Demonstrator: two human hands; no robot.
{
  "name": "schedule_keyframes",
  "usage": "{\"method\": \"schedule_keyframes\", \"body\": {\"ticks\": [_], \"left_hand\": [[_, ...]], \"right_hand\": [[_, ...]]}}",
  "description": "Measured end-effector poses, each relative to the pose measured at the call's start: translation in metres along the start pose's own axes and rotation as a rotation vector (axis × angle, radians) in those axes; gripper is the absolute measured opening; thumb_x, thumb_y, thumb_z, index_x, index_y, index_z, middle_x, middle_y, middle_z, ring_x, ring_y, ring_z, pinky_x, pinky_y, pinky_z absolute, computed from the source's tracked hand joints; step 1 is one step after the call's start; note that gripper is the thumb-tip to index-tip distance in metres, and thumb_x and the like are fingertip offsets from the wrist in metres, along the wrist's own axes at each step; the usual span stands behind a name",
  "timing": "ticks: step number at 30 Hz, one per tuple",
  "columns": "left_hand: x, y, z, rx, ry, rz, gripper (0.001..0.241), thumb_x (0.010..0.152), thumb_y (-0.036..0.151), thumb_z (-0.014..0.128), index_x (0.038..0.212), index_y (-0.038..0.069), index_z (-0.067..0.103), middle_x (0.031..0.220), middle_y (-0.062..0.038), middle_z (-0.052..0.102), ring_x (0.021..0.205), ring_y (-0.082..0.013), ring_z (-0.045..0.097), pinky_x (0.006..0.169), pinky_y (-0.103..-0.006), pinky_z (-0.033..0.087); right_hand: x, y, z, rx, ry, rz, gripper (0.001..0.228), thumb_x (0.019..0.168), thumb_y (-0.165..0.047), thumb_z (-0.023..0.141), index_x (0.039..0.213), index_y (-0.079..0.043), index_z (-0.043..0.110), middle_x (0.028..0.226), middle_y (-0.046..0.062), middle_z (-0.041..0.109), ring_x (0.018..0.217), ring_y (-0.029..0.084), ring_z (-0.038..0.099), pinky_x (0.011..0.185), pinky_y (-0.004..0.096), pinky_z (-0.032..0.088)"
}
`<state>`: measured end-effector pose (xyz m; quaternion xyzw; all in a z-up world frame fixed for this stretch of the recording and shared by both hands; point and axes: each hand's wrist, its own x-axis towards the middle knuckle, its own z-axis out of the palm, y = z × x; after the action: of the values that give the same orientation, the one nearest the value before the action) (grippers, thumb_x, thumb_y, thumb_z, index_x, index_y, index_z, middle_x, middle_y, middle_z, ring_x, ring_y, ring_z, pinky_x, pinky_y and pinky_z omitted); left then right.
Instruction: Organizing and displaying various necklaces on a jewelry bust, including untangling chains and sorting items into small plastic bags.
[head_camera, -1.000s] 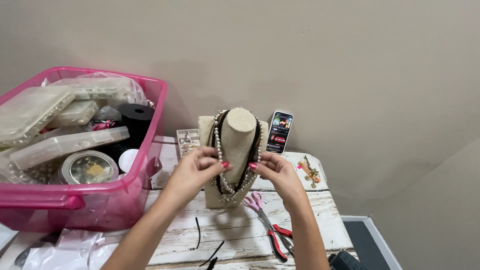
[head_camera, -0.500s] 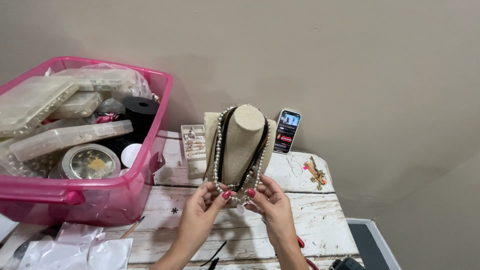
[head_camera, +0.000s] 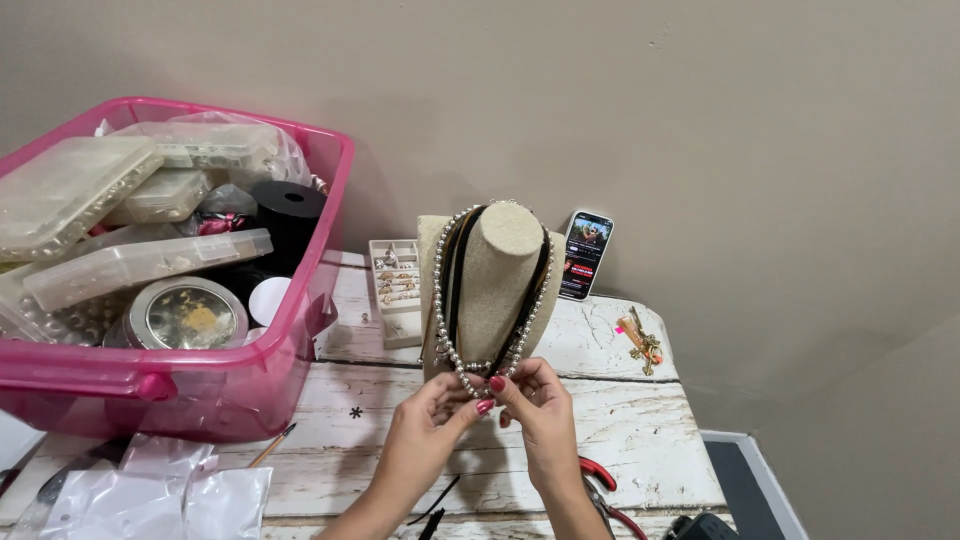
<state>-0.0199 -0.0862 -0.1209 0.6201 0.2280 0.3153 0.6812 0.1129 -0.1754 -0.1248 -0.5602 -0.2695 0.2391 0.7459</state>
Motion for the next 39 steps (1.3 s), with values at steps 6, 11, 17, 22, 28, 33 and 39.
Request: {"method": "schedule_keyframes", "body": {"ticks": [6,11,17,22,28,33,39], "left_hand": [[0.005,-0.015,0.002,-0.248,-0.034,-0.095,0.015,0.089,0.008,0.076,0.100,-0.002,0.073,0.076,-0.017,0.081,0.071,-0.0183,0.077,0.060,-0.0257,0.054],[-0.004,-0.003,0.001,-0.168,-0.072,-0.106,0.011,0.091,0.011,0.075,0.097,0.002,0.074,0.081,-0.015,0.084,0.075,-0.0161,0.075,0.068,-0.0255,0.056],[-0.004,-0.001,-0.002,-0.191,-0.029,-0.048,0.015,0.089,0.015,0.077,0.095,0.002,0.071,0.079,-0.013,0.084,0.071,-0.0138,0.070,0.066,-0.0262,0.056],[-0.002,0.003,-0.007,-0.213,0.018,-0.003,0.017,0.089,0.016,0.076,0.096,0.002,0.070,0.081,-0.011,0.081,0.077,-0.0179,0.080,0.067,-0.0279,0.059],[-0.004,0.008,-0.010,-0.202,0.018,-0.023,0.013,0.091,0.014,0.074,0.098,0.003,0.071,0.083,-0.011,0.083,0.080,-0.0160,0.079,0.071,-0.0267,0.059],[-0.004,0.008,-0.011,-0.208,0.013,0.058,0.014,0.089,0.015,0.076,0.094,0.003,0.072,0.082,-0.010,0.084,0.080,-0.0130,0.078,0.076,-0.0263,0.060],[-0.002,0.002,-0.013,-0.194,-0.013,0.053,0.018,0.090,0.015,0.074,0.102,0.003,0.070,0.087,-0.010,0.084,0.085,-0.0143,0.079,0.082,-0.0280,0.063]], "right_hand": [[-0.002,-0.032,0.005,0.047,-0.003,0.081,0.022,0.092,-0.012,0.069,0.110,0.001,0.067,0.095,0.023,0.079,0.084,0.026,0.074,0.069,0.032,0.057],[0.022,-0.077,0.013,0.095,-0.037,0.061,0.039,0.092,-0.011,0.067,0.129,0.003,0.069,0.087,0.012,0.072,0.074,0.017,0.067,0.061,0.025,0.054],[0.081,-0.122,0.018,0.190,-0.132,0.012,0.030,0.096,-0.011,0.063,0.122,0.003,0.069,0.093,0.010,0.074,0.075,0.014,0.070,0.063,0.021,0.058],[0.119,-0.150,0.025,-0.009,-0.133,0.101,0.023,0.089,-0.022,0.074,0.107,-0.007,0.074,0.075,0.005,0.073,0.061,0.006,0.066,0.044,0.017,0.043],[0.132,-0.175,0.056,-0.245,-0.153,0.166,0.012,0.088,-0.015,0.073,0.092,-0.003,0.073,0.048,-0.005,0.036,0.041,0.004,0.033,0.042,0.018,0.019],[0.125,-0.177,0.073,-0.209,-0.158,0.007,0.023,0.092,-0.019,0.067,0.100,0.000,0.077,0.038,-0.001,0.032,0.032,0.008,0.024,0.033,0.019,0.019],[0.117,-0.178,0.064,0.040,-0.295,-0.123,0.018,0.098,-0.015,0.064,0.106,0.001,0.068,0.074,0.005,0.066,0.061,0.009,0.060,0.043,0.016,0.036]]}}
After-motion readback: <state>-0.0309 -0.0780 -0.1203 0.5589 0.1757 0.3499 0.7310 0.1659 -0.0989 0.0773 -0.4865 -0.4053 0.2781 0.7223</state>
